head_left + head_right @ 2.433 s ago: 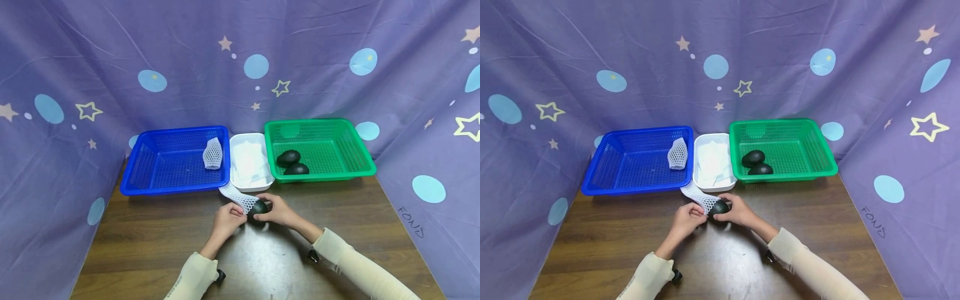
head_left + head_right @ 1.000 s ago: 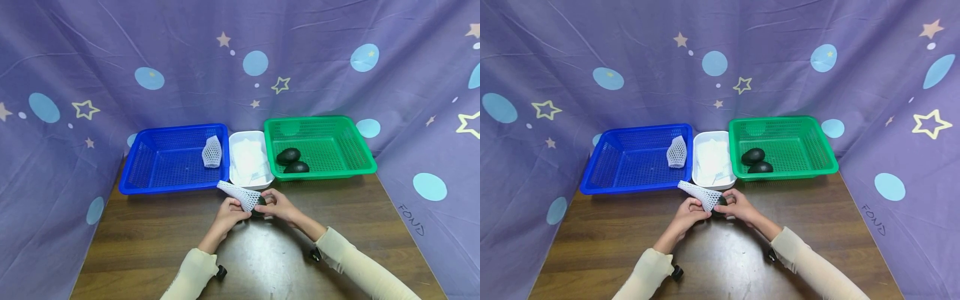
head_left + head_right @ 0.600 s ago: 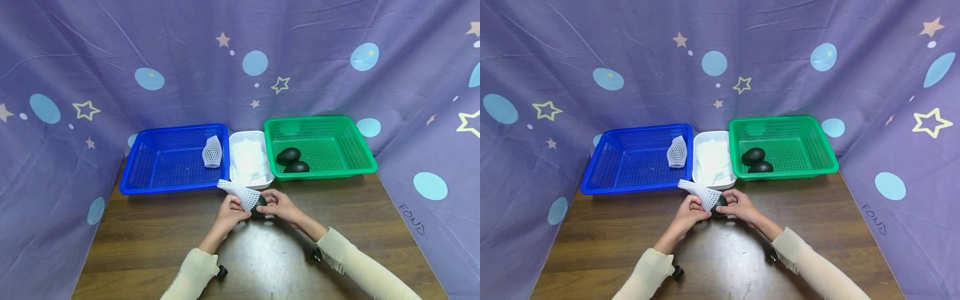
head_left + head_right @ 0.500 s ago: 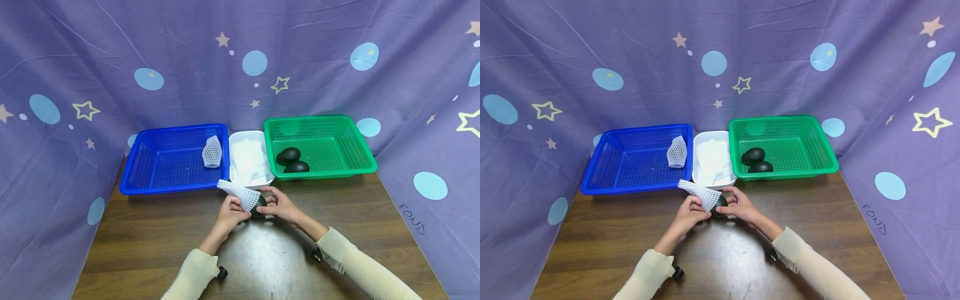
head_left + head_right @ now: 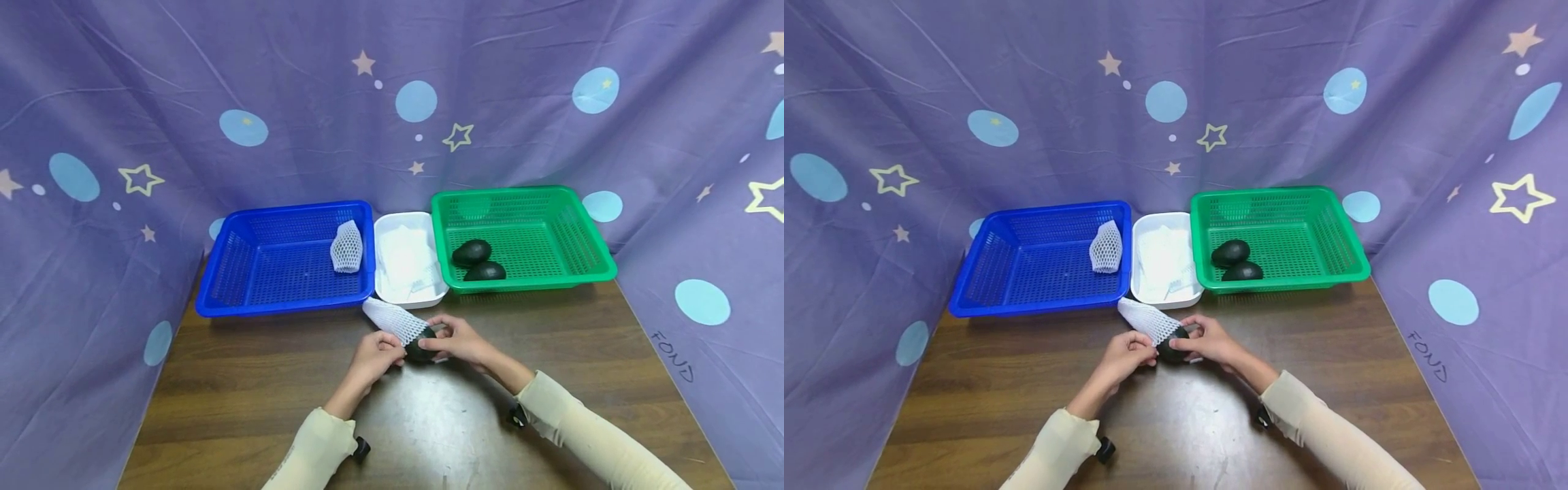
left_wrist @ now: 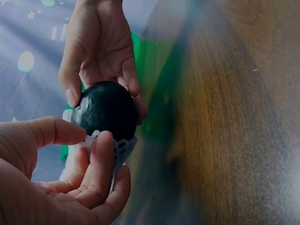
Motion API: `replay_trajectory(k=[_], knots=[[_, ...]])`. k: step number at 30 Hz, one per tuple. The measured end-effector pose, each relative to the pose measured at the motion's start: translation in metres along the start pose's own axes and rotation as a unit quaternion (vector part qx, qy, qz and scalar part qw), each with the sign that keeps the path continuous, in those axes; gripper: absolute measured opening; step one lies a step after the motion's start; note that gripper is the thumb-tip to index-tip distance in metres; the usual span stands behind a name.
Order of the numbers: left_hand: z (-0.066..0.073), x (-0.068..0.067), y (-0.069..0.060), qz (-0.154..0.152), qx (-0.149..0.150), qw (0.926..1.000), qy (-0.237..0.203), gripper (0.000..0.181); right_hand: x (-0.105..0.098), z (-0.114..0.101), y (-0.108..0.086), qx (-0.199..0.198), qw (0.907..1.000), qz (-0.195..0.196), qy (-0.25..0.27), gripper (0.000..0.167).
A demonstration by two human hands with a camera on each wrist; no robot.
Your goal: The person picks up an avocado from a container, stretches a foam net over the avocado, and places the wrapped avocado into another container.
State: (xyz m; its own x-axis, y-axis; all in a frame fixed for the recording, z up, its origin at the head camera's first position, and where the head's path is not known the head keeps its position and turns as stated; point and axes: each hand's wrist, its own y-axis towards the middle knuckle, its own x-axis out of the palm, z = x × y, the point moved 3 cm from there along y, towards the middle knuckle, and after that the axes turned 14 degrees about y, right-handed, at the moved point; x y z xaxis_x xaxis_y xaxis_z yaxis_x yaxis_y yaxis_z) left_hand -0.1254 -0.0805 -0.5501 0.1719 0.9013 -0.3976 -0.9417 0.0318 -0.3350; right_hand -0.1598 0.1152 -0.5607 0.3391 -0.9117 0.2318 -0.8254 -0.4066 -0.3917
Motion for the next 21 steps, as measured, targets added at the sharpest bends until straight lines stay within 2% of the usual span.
replay_trajectory(k=[4,7,10,13,17,21], knots=[[0.003,0.001,0.0,0.007,0.002,0.9999,0.011,0.012,0.001,0.0,0.0,0.002,0.9999,0.01,-0.003,0.056],[0.007,0.004,-0.003,0.003,0.022,0.9996,0.016,0.011,0.001,-0.001,-0.001,0.0,0.9998,0.019,-0.005,0.055],[0.013,0.007,-0.007,-0.012,0.05,0.9985,0.02,0.009,0.001,-0.001,-0.001,-0.003,0.9996,0.027,-0.007,0.054],[0.014,0.007,-0.008,-0.04,0.07,0.9967,0.013,0.011,0.0,0.0,-0.001,-0.007,0.9995,0.031,-0.004,0.055],[0.006,-0.001,-0.008,-0.073,0.06,0.9954,0.015,0.016,0.0,0.0,0.0,-0.01,0.9992,0.037,0.004,0.054],[-0.004,-0.01,-0.006,-0.049,0.028,0.9979,0.032,0.02,-0.003,-0.001,-0.002,-0.005,0.9989,0.038,0.027,0.052]])
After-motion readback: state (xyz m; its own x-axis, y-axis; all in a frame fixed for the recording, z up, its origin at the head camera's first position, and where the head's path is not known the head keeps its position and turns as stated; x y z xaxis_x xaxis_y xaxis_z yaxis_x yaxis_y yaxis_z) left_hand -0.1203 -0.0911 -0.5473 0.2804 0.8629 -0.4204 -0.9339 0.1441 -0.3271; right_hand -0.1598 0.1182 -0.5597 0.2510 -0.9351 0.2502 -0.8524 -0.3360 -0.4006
